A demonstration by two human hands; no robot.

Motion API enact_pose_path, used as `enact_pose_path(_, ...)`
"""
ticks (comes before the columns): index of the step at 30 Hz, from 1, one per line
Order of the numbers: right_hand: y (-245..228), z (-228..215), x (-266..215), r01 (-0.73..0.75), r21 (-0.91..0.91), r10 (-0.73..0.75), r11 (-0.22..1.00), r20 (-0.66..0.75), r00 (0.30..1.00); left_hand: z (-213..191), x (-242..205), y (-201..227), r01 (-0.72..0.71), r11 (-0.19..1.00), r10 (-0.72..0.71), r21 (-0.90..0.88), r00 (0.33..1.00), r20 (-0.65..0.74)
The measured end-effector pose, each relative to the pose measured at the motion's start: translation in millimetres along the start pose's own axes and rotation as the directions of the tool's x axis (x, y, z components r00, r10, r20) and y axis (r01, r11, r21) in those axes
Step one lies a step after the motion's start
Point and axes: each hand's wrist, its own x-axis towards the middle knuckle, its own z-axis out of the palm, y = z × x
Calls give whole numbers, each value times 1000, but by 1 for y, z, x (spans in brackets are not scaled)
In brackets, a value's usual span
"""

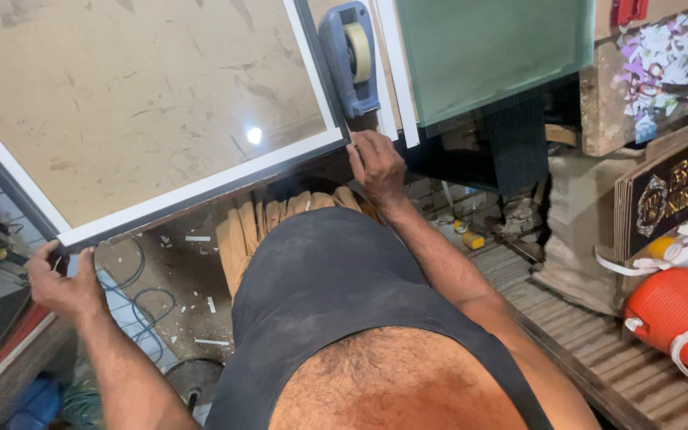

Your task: The person applies white tape along the edges of a rectangular frame resting on a workbench. They repeatedly measure, cut, and press the tape onto each side, smoothing it down and trimming excess. The person works methodically around the frame, ensuring the tape adheres evenly along all four edges.

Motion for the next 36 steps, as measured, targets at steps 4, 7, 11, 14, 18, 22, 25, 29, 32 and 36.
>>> enact_pose_path(4,13,-18,2,-189,-156,166,970,-150,975,4,4,-11,73,976,-66,-206,997,40)
enact_pose_path(7,26,-19,6,-297,-256,274,920,-123,954,4,4,-14,97,972,-92,-213,995,32)
enact_pose_path(11,33,-14,6,-349,-301,340,887,-84,937,0,6,-5,58,993,-53,-101,997,55)
enact_pose_path(14,30,-17,9,-356,-356,355,864,-71,932,-12,4,14,30,998,-38,58,990,137)
enact_pose_path(18,12,-40,18,-309,-383,282,871,-126,951,-24,12,57,-84,987,67,137,990,122)
enact_pose_path(22,-11,-72,41,-223,-416,154,882,-193,969,-16,30,125,-142,987,131,74,982,139)
enact_pose_path(25,-36,-92,66,-49,-383,-38,922,-216,976,3,45,196,-64,982,108,-177,963,248)
enact_pose_path(29,-88,-97,105,231,-320,-301,919,-191,934,31,65,299,-621,738,673,-263,704,228)
enact_pose_path(32,-133,-101,124,388,-180,-405,904,-67,912,40,75,356,-785,464,881,-411,457,122)
enact_pose_path(36,-168,-112,148,436,-36,-437,899,-14,900,30,109,359,-840,379,924,-389,369,103)
